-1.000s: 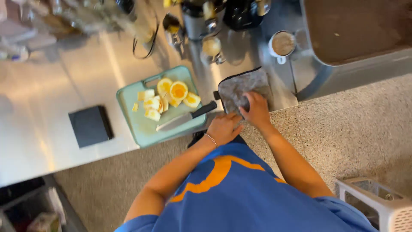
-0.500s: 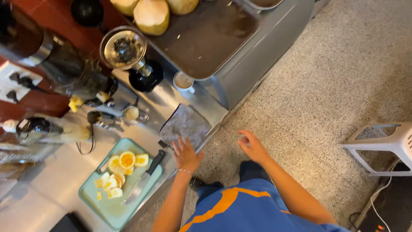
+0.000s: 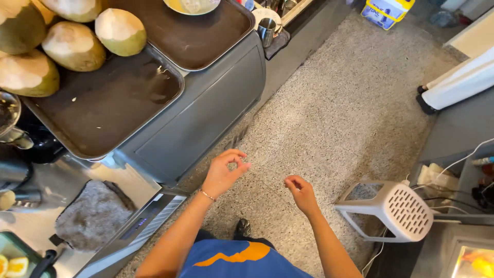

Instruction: The recorder cuts an orange into several pieces on a cutting board and then feeds the pieces into a juicing machine to make fresh orange juice.

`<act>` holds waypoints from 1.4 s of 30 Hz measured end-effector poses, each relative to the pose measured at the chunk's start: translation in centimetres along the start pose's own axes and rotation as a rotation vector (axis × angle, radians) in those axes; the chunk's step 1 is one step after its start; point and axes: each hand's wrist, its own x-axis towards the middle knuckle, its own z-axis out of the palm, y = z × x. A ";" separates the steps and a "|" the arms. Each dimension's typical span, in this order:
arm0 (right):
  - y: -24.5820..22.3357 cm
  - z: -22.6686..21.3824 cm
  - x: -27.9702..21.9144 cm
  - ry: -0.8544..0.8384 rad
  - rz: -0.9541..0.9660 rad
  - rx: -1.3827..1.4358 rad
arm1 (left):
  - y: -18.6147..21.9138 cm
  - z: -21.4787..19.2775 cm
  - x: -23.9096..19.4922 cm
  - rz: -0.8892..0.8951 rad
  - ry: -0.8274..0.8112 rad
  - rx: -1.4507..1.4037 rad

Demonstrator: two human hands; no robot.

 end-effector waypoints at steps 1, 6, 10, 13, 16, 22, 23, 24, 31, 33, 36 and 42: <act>0.3 -1.7 0.9 -0.023 0.005 -0.008 | 0.3 1.0 1.3 -0.018 0.017 -0.002; 1.0 -7.3 7.5 0.059 0.017 0.145 | -1.4 4.4 8.5 -0.124 -0.059 -0.329; -1.8 -9.8 16.5 0.019 -0.054 0.161 | -3.5 6.0 15.4 -0.144 -0.041 -0.353; -5.8 -12.4 24.6 -0.075 -0.098 0.112 | -2.1 6.9 22.1 -0.086 -0.047 -0.469; -10.6 -15.4 32.6 -0.103 -0.153 0.011 | -1.4 8.3 29.7 -0.032 -0.035 -0.473; -19.3 -23.0 49.7 -0.052 -0.338 -0.104 | 4.8 7.1 48.8 0.269 0.024 -0.270; -20.3 -24.1 53.1 -0.045 -0.400 -0.127 | 5.0 6.6 52.1 0.364 0.024 -0.212; -21.1 -25.1 56.5 -0.036 -0.463 -0.149 | 5.2 6.2 55.2 0.459 0.021 -0.152; -32.2 -28.3 78.0 -0.124 -0.763 -0.181 | 9.6 3.0 75.2 0.654 0.302 0.325; -35.1 -29.2 85.3 -0.045 -0.982 -0.229 | 9.0 2.0 82.0 0.729 0.498 0.750; -41.1 -29.6 95.4 -0.047 -1.093 -0.001 | 6.1 0.3 90.0 0.646 0.719 1.098; -48.7 -29.8 127.1 0.290 -1.182 -0.056 | 3.9 0.0 93.7 0.391 0.865 1.542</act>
